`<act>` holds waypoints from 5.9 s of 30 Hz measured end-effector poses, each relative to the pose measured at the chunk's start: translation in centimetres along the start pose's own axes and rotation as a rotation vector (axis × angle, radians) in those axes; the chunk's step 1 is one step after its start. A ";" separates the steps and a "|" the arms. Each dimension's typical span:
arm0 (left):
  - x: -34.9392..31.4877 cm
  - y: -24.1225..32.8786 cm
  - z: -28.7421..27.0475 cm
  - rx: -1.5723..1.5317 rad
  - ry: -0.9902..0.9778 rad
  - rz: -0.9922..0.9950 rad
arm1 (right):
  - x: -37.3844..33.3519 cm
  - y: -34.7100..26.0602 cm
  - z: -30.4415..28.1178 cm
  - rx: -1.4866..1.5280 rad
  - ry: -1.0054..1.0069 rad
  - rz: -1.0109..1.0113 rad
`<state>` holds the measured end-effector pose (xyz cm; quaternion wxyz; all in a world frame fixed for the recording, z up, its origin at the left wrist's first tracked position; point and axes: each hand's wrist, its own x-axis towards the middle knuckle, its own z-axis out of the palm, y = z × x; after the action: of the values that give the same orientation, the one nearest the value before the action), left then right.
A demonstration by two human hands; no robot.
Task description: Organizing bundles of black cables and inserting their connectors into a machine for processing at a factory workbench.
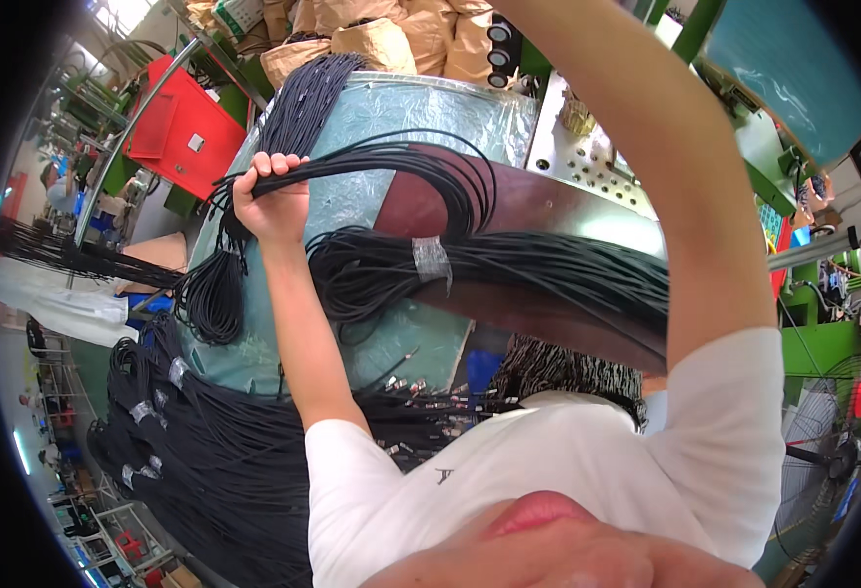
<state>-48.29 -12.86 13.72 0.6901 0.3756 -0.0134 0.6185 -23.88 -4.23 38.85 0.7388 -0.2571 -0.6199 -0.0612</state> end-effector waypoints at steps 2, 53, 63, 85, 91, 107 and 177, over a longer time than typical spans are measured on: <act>-0.1 -0.4 0.0 -0.002 0.074 0.014 | -1.7 7.6 -0.4 -0.335 0.093 -0.040; -5.9 -17.4 13.0 2.454 -0.261 -0.261 | -23.8 -9.3 -56.5 -1.133 -1.221 0.692; -5.9 -13.8 9.0 2.126 -0.642 0.026 | -21.9 -8.5 -57.8 -0.914 -1.475 0.681; -4.2 -39.0 26.6 1.726 -0.968 -0.188 | -23.0 -10.7 -57.4 -1.158 -1.336 0.657; -7.8 -41.0 29.3 1.806 -1.092 -0.141 | -28.4 -20.3 -55.0 -0.409 -0.327 1.216; -16.5 -36.1 30.5 1.598 -1.311 0.134 | -38.4 -28.2 -51.5 0.431 0.171 1.462; -2.7 -21.9 27.0 0.746 -0.595 -0.465 | -6.9 -9.5 -32.8 0.345 -0.105 0.554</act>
<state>-17.91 -28.54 20.82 0.5950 0.7478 0.0958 0.2786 -0.26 -28.95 31.94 0.7271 -0.2898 -0.5647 0.2616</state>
